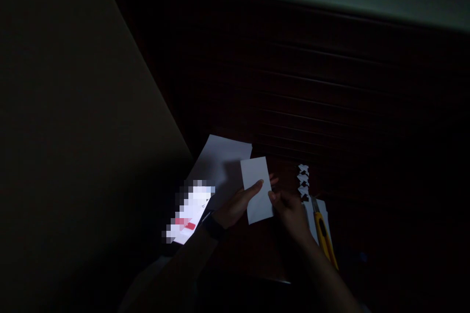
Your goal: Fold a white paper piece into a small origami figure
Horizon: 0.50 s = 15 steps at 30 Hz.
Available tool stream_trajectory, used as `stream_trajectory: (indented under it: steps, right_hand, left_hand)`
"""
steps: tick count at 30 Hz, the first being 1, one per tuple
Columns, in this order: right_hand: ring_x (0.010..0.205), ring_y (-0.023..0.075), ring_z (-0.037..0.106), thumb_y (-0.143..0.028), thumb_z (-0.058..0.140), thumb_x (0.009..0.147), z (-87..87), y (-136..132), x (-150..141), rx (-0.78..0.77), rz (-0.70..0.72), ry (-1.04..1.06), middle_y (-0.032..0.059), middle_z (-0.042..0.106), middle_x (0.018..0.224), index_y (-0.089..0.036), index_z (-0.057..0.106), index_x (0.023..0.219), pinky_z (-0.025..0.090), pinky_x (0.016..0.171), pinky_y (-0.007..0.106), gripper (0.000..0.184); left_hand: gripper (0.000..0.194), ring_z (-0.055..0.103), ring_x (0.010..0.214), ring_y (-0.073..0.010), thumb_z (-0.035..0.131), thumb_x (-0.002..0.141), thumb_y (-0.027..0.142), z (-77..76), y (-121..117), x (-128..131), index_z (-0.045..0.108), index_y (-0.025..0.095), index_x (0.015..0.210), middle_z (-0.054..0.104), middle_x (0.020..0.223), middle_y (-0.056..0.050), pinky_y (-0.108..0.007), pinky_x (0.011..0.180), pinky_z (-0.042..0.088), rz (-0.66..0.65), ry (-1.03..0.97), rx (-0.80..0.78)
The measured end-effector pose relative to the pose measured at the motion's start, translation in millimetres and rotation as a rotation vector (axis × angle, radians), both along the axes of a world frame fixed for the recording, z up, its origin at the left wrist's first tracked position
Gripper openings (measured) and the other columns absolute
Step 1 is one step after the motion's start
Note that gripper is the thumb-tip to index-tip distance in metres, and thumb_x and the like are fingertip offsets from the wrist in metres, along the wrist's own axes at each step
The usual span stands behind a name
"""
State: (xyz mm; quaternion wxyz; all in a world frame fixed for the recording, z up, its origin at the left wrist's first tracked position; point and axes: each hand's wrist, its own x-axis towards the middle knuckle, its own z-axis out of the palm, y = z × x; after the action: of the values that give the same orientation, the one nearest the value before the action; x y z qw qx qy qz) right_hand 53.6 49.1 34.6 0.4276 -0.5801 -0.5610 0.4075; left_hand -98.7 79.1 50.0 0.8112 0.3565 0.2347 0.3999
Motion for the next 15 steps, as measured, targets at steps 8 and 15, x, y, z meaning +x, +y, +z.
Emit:
stream_trajectory:
  steps: [8,15]
  right_hand:
    - [0.059,0.0142,0.051,-0.046,0.042,0.083,-1.9,0.4,-3.6,-0.028,0.060,-0.023,0.0026,0.061,0.067,-0.015,0.062,0.076,0.035,0.051,0.022,0.038]
    - [0.049,0.0137,0.052,-0.049,0.044,0.081,-2.0,-0.3,-5.0,-0.055,0.071,-0.029,0.0032,0.061,0.055,-0.015,0.061,0.063,0.036,0.047,0.022,0.042]
  left_hand:
    - [0.042,0.029,0.126,-0.0255,0.042,0.086,0.033,3.3,2.0,-1.0,0.041,0.021,0.127,0.037,0.135,-0.008,-0.045,0.104,0.019,0.004,0.007,0.011]
    - [0.043,0.028,0.126,-0.0259,0.044,0.085,0.033,6.3,3.7,-3.6,0.042,0.022,0.126,0.038,0.135,-0.008,-0.045,0.104,0.018,0.010,-0.018,0.004]
